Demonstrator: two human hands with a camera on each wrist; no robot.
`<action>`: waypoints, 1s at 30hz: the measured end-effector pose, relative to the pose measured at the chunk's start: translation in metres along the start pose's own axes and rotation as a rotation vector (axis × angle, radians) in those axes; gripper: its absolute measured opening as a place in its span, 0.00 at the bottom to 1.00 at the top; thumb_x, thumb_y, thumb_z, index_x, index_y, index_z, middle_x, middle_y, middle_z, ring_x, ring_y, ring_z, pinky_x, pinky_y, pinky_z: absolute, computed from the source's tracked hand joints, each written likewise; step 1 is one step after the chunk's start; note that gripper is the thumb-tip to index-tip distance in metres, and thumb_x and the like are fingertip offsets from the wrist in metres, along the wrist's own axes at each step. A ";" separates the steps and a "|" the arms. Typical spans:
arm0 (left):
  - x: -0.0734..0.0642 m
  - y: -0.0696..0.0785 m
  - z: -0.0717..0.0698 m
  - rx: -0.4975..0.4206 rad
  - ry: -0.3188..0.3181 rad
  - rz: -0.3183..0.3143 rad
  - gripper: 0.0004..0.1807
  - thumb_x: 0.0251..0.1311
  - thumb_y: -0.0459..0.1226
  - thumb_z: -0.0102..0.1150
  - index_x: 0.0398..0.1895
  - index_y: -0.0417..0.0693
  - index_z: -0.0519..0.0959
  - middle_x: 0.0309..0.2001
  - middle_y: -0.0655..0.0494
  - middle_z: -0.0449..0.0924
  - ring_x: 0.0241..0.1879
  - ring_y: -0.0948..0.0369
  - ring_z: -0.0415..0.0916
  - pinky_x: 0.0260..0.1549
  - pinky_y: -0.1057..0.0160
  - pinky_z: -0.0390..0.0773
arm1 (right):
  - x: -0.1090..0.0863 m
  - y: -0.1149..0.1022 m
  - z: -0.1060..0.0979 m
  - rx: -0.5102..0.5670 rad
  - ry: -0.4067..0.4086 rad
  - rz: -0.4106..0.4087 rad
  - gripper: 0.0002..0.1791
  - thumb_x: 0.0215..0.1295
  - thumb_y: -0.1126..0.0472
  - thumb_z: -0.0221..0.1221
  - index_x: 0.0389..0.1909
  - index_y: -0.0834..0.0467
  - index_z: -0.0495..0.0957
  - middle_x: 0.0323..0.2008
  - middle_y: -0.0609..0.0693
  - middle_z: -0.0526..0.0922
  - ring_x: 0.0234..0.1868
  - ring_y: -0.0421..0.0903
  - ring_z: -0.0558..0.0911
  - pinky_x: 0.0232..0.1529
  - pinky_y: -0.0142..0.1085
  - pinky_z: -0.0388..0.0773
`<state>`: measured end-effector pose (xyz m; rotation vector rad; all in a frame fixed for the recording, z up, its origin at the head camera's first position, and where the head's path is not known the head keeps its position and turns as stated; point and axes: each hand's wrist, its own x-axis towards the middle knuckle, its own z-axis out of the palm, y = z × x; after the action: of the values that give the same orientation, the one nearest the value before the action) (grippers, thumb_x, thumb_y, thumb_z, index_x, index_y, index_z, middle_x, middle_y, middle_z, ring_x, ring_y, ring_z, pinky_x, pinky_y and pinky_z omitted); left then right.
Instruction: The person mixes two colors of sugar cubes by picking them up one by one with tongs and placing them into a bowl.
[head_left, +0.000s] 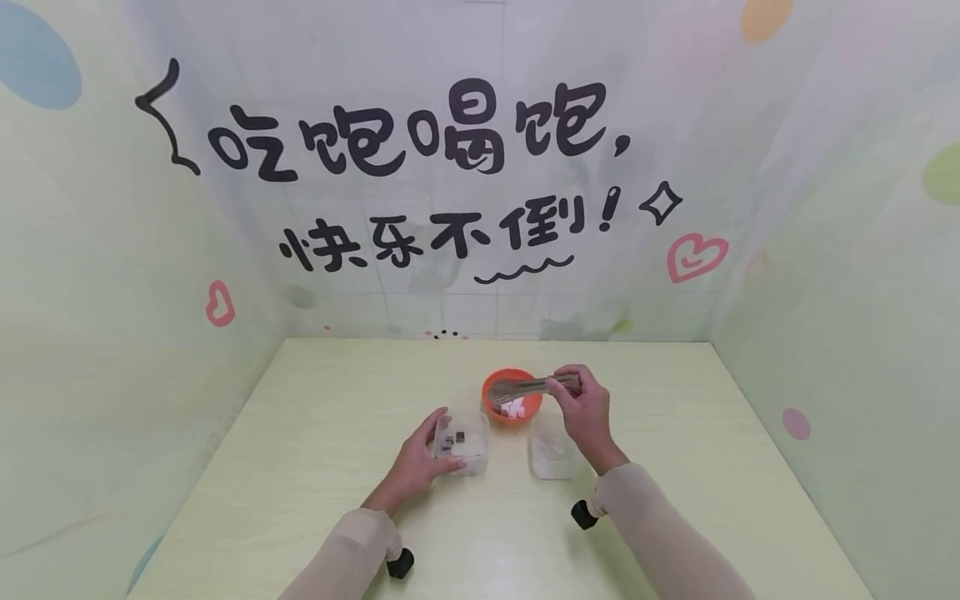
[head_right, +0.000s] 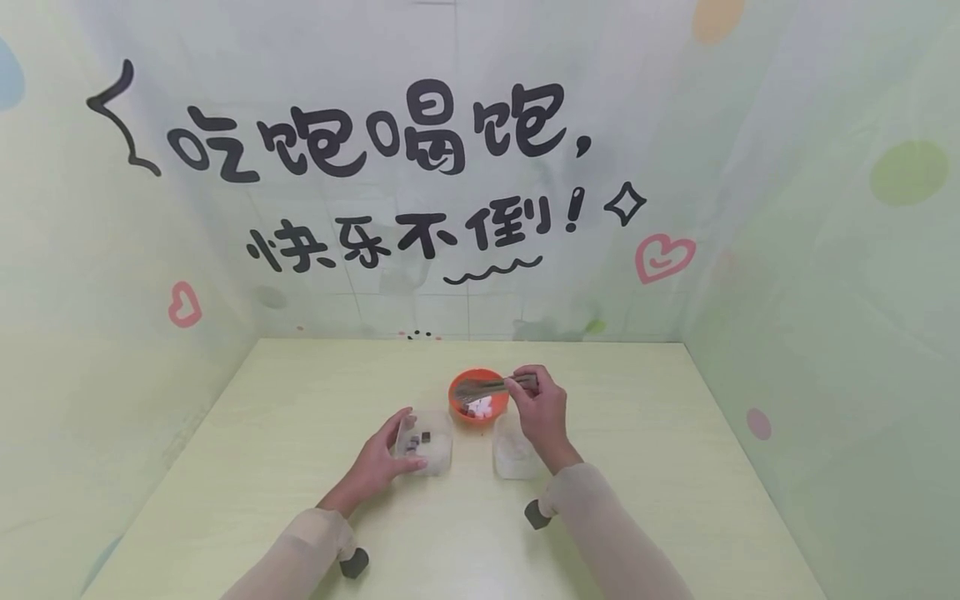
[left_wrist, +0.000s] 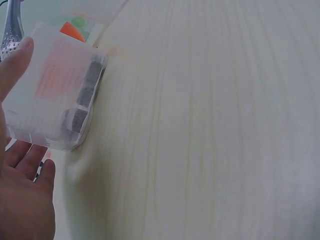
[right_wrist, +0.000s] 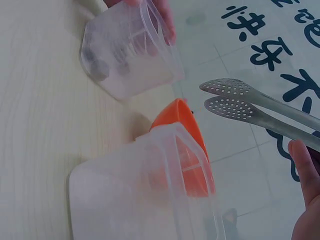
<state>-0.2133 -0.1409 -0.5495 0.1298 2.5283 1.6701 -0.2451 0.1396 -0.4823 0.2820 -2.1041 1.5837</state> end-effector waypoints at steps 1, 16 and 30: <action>0.000 -0.001 0.000 -0.001 0.000 0.000 0.52 0.46 0.39 0.77 0.75 0.55 0.57 0.73 0.48 0.58 0.70 0.45 0.55 0.67 0.43 0.56 | -0.001 -0.002 0.002 0.009 -0.007 0.001 0.09 0.62 0.64 0.65 0.40 0.61 0.77 0.31 0.54 0.85 0.29 0.48 0.83 0.27 0.29 0.79; 0.002 -0.003 -0.001 0.001 0.000 0.012 0.53 0.45 0.41 0.78 0.75 0.57 0.57 0.73 0.47 0.58 0.70 0.46 0.56 0.67 0.45 0.56 | -0.021 -0.033 0.026 0.059 -0.138 -0.057 0.08 0.60 0.72 0.64 0.39 0.66 0.77 0.30 0.56 0.85 0.27 0.44 0.81 0.26 0.28 0.78; 0.002 -0.003 -0.001 0.010 -0.005 0.016 0.54 0.45 0.43 0.78 0.75 0.57 0.57 0.72 0.46 0.58 0.70 0.45 0.56 0.67 0.44 0.57 | -0.031 -0.007 0.044 0.006 -0.275 -0.068 0.08 0.60 0.68 0.66 0.37 0.58 0.77 0.33 0.48 0.85 0.30 0.42 0.83 0.31 0.33 0.83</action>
<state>-0.2157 -0.1429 -0.5523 0.1555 2.5396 1.6609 -0.2270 0.0919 -0.5005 0.5976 -2.2657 1.5860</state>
